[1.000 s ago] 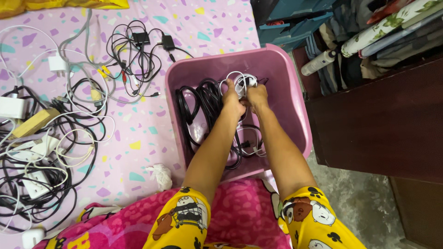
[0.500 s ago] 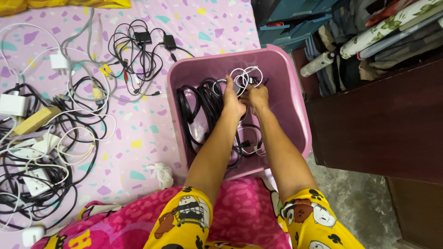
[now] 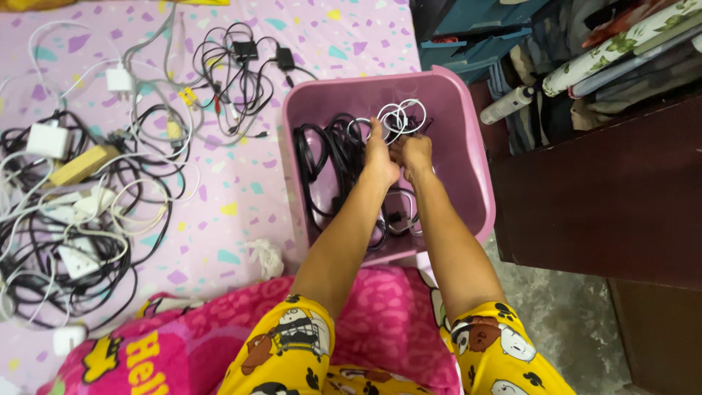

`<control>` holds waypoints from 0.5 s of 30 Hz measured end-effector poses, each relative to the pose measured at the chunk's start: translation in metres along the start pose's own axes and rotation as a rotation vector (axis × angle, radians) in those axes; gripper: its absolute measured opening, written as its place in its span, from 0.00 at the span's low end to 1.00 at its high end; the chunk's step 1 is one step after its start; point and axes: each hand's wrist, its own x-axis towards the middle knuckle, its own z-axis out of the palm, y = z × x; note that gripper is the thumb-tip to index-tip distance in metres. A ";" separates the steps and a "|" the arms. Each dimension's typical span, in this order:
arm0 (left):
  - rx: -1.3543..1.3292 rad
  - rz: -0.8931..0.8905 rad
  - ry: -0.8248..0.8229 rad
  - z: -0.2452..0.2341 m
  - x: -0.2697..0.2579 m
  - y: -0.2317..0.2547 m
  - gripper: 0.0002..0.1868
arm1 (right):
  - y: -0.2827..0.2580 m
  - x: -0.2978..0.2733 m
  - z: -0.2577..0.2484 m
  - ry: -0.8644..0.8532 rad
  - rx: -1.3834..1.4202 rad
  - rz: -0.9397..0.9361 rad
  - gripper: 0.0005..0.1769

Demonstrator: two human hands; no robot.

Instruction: The person sits on a bed and organizes a pile of tangled cables. They pick up individual white cables, wrap them around a small white circular object, and place the bundled cables into a pink plastic bin. The person repeats this process with several cables.

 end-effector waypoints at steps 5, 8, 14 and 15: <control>0.005 0.020 -0.068 0.000 -0.005 0.005 0.30 | -0.010 -0.018 0.013 -0.064 0.115 -0.080 0.04; 0.018 0.016 -0.039 0.003 -0.031 0.021 0.35 | -0.014 -0.030 0.024 -0.086 0.154 -0.080 0.11; 0.078 0.064 -0.104 0.005 -0.120 0.080 0.56 | -0.031 -0.074 0.065 -0.287 0.192 -0.156 0.27; 0.081 0.080 -0.132 0.004 -0.135 0.088 0.59 | -0.036 -0.086 0.072 -0.247 0.173 -0.102 0.32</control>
